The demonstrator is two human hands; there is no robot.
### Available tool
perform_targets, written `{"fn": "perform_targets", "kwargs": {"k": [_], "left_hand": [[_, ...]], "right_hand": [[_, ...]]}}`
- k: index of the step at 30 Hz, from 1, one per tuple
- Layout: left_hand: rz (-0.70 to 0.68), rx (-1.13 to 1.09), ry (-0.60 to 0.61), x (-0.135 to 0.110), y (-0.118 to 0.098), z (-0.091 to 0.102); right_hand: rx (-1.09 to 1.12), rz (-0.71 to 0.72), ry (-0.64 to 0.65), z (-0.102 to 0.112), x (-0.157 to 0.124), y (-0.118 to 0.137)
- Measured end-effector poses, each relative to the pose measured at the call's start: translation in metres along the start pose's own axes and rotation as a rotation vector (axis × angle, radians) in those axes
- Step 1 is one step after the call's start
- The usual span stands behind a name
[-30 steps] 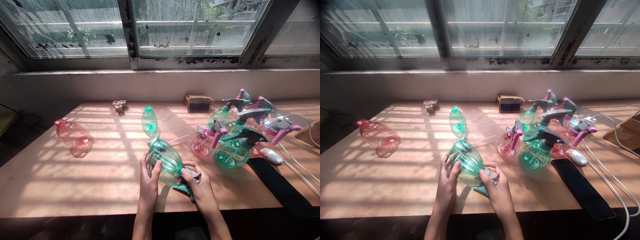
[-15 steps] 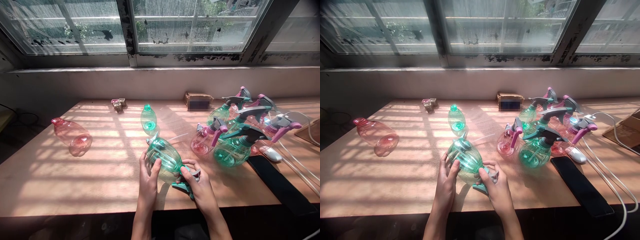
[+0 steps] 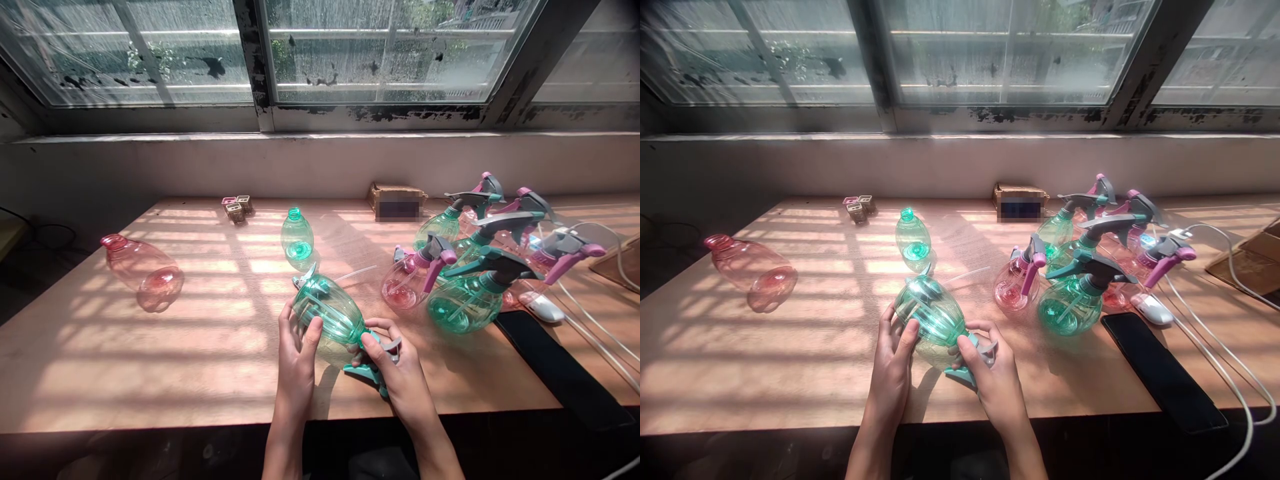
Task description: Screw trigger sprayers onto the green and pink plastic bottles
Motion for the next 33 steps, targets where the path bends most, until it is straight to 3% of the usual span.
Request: {"fn": "perform_targets", "kwargs": {"k": [33], "left_hand": [[-0.042,-0.08,0.035,0.0014,0.0029,-0.0029]], "right_hand": [[0.011,0.013,0.036,-0.0005,0.0003,0.0004]]}}
Point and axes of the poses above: each hand's wrist, its own x-axis towards the middle knuckle, its own z-axis out of the back of the hand, y = z × x, the point moved 8 cm from there along x, towards the middle knuckle, and after that the axes turned 11 degrees about -z, right-handed, at the moved point
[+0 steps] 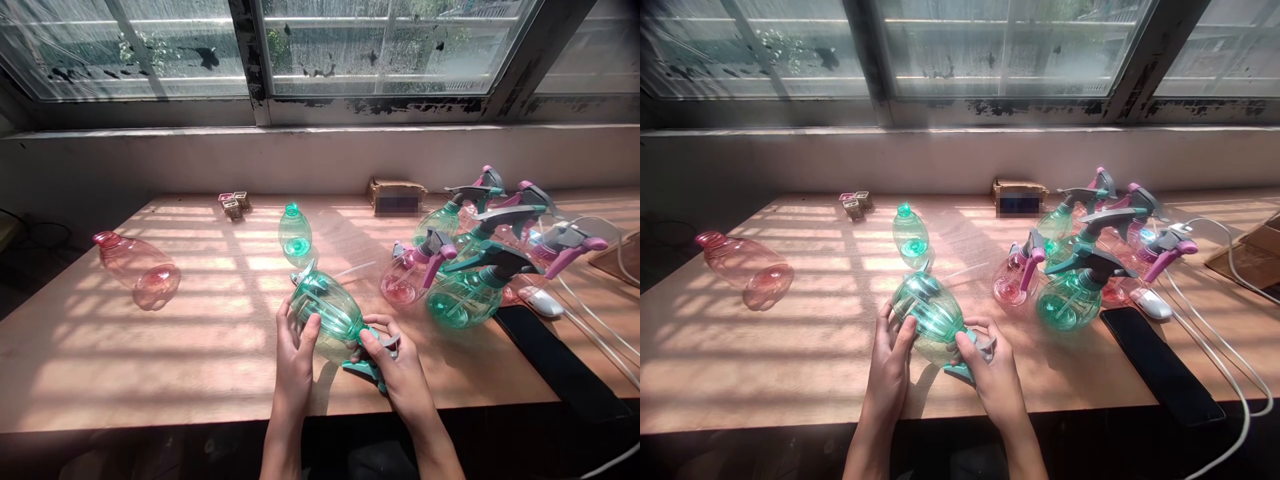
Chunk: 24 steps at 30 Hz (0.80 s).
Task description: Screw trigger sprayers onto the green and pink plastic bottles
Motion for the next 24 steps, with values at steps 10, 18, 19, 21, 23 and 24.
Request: {"fn": "perform_targets", "kwargs": {"k": [10,18,19,21,23,24], "left_hand": [[0.013,-0.007,-0.004,-0.0001,0.0014,0.0],[0.016,0.014,-0.012,-0.0009,0.0008,0.0005],[0.018,0.017,-0.013,-0.0012,0.0008,0.0005],[0.011,0.021,-0.019,-0.0013,0.0002,0.0003],[-0.003,0.018,-0.028,-0.001,-0.0006,0.0002],[-0.009,0.015,-0.032,-0.0006,-0.0009,0.0001]], "right_hand": [[-0.003,-0.005,-0.002,0.0008,0.0009,-0.0021],[-0.027,-0.012,0.005,0.0026,0.0015,-0.0038],[-0.031,-0.015,0.008,0.0028,0.0017,-0.0042],[-0.035,-0.02,0.015,0.003,0.0023,-0.0048],[-0.037,-0.017,0.019,0.0031,0.0029,-0.005],[-0.038,-0.015,0.021,0.003,0.0032,-0.0049]]}}
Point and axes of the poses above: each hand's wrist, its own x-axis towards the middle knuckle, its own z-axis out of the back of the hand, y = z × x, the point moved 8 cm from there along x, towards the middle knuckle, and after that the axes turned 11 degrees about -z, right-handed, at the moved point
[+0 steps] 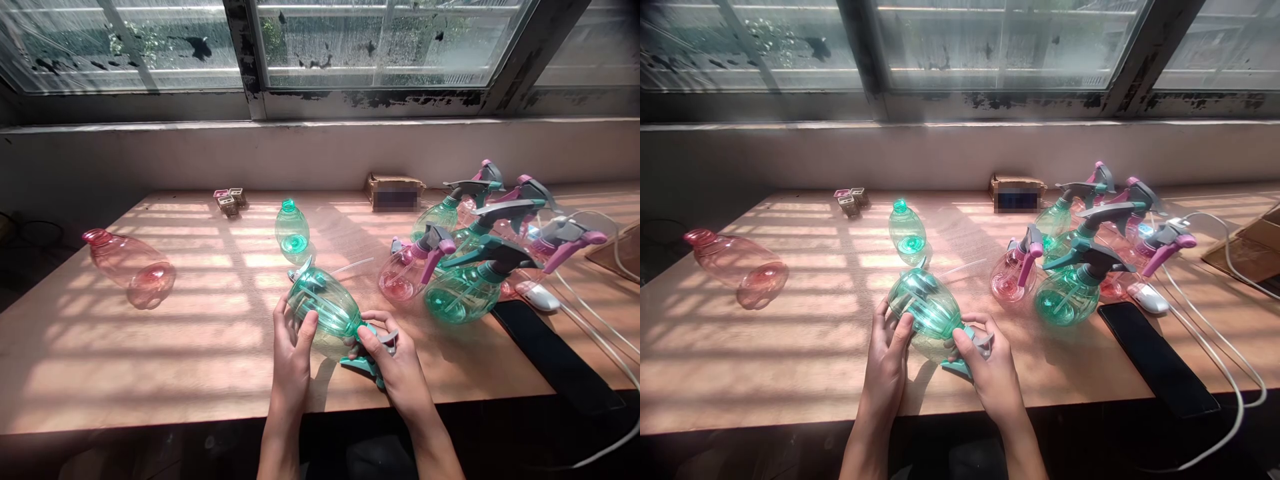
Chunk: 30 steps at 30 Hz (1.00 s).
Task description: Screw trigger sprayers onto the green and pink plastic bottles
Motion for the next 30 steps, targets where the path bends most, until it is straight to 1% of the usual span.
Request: {"fn": "perform_targets", "kwargs": {"k": [11,17,30], "left_hand": [[-0.018,-0.001,0.04,0.006,0.01,0.004],[-0.03,0.009,0.041,0.005,0.009,0.004],[-0.002,0.005,0.051,0.004,0.008,0.003]], "right_hand": [[-0.014,0.013,-0.012,0.001,0.0,0.002],[-0.011,0.014,-0.011,-0.001,-0.003,0.005],[-0.006,0.023,-0.001,-0.001,-0.001,0.005]]}}
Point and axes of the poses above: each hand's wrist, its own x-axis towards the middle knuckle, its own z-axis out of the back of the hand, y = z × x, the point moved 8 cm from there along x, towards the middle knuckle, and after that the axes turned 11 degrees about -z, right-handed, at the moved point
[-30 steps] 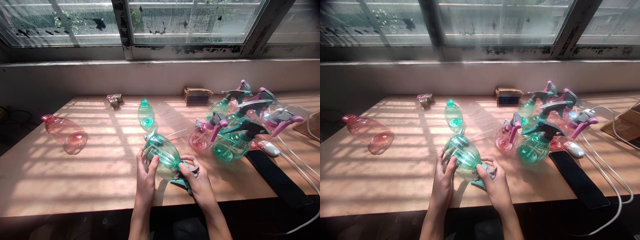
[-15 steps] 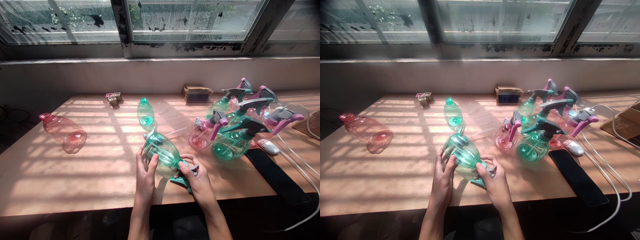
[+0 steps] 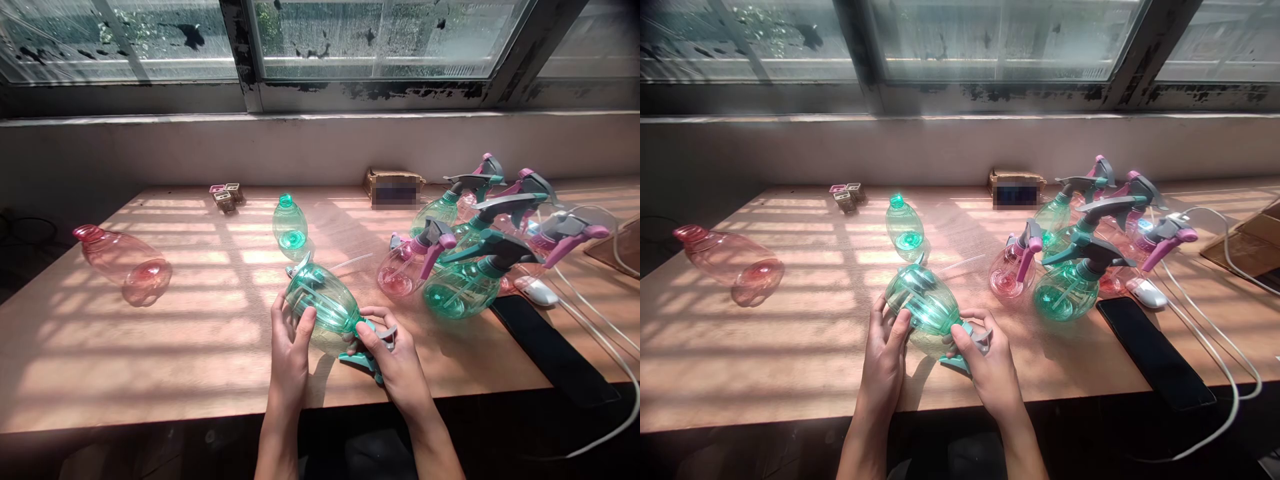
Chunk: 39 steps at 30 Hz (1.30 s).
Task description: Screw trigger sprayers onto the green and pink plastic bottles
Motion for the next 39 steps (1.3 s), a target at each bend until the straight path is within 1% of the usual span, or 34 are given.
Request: {"fn": "perform_targets", "kwargs": {"k": [10,19,27,39], "left_hand": [[0.004,0.002,-0.004,-0.0002,0.0001,0.0003],[0.018,-0.009,-0.027,-0.0005,0.0028,0.0027],[0.019,0.002,-0.019,-0.0012,0.0,0.0006],[0.021,0.014,-0.039,-0.0019,-0.0023,-0.0004]], "right_hand": [[0.008,0.005,0.007,-0.0004,-0.0005,-0.0007],[0.0,-0.023,-0.01,0.0009,-0.0008,-0.0026],[0.046,-0.028,-0.01,0.0005,-0.0017,-0.0016],[0.036,-0.023,-0.004,0.0005,-0.0013,-0.001]]}}
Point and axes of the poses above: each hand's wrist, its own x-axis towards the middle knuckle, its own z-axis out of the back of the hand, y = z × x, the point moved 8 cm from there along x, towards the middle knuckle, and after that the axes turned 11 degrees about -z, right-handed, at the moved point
